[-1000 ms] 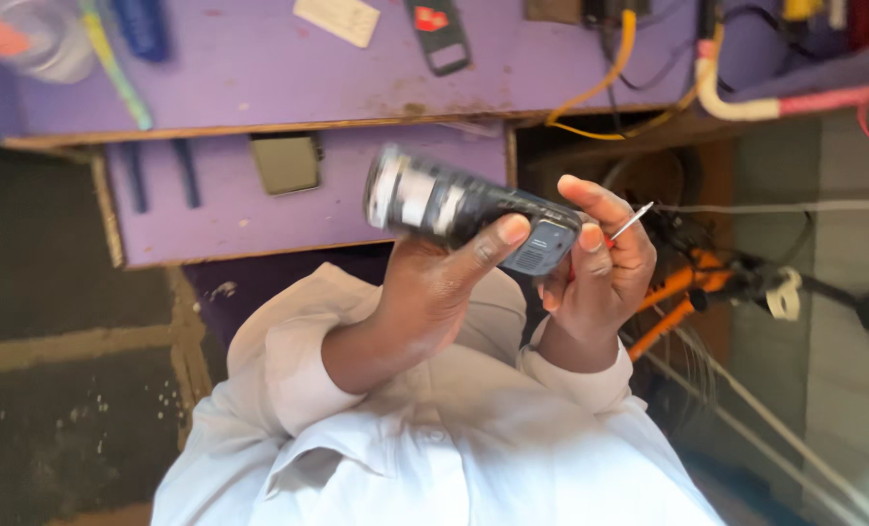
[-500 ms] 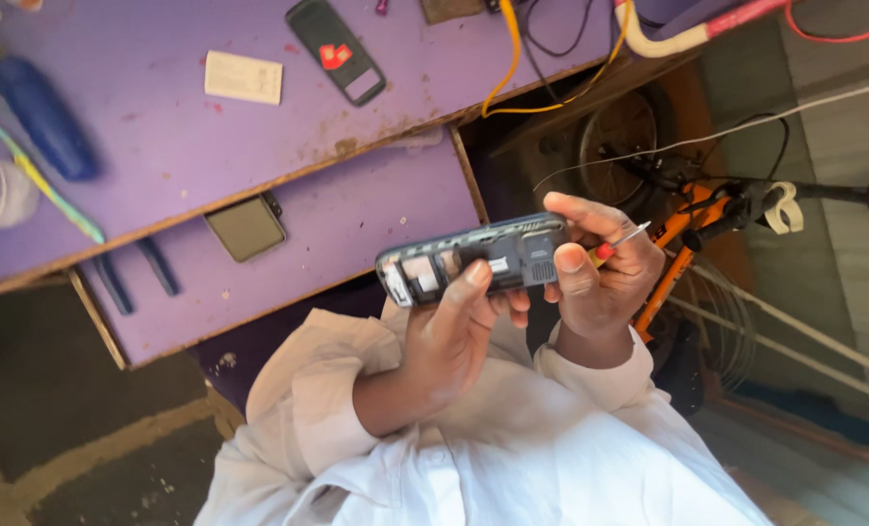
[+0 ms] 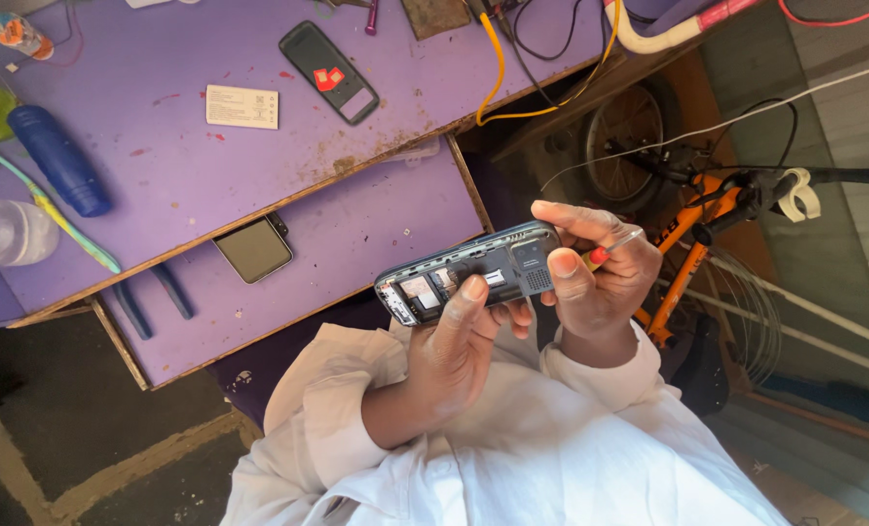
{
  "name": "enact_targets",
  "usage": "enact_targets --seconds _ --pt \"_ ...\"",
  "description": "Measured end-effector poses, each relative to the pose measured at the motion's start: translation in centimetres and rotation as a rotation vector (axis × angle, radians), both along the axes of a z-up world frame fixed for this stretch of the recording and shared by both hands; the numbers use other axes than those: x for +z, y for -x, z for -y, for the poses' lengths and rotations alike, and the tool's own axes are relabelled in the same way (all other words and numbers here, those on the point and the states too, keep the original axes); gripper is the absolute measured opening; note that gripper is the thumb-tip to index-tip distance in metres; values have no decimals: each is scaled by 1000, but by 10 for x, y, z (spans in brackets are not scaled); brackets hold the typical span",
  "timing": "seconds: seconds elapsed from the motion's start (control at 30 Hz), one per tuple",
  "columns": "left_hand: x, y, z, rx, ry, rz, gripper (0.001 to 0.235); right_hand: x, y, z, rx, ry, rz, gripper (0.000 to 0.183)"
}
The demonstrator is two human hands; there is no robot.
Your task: The person uses a screwdriver to remove screws from the back of a mobile phone, then opens the casing to access the internal components. They continue to manipulate the phone and its parts on a workbench.
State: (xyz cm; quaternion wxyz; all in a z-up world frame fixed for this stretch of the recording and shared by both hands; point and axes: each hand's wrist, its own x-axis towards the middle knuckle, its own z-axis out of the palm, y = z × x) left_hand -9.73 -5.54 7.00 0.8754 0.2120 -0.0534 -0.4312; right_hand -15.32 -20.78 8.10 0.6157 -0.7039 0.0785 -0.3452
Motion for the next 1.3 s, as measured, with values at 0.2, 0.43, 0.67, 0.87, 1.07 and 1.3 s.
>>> enact_targets --seconds 0.2,0.43,0.67,0.87,1.07,1.3 --pt "6 -1 -2 -22 11 -63 33 -4 -5 -7 -69 10 89 40" --pt "0 1 -3 4 20 -76 30 -16 -20 -4 -90 309 156 33" --pt "-1 0 -3 30 8 -96 30 -20 -11 -6 -18 -86 27 49" --pt "-1 0 -2 58 0 -59 28 -17 -12 -5 -3 -120 10 55" --pt "-3 0 0 91 -22 19 29 -12 -18 -10 37 -190 20 57" --pt "-12 4 2 117 -60 81 28 -14 -19 -9 109 -250 33 60"
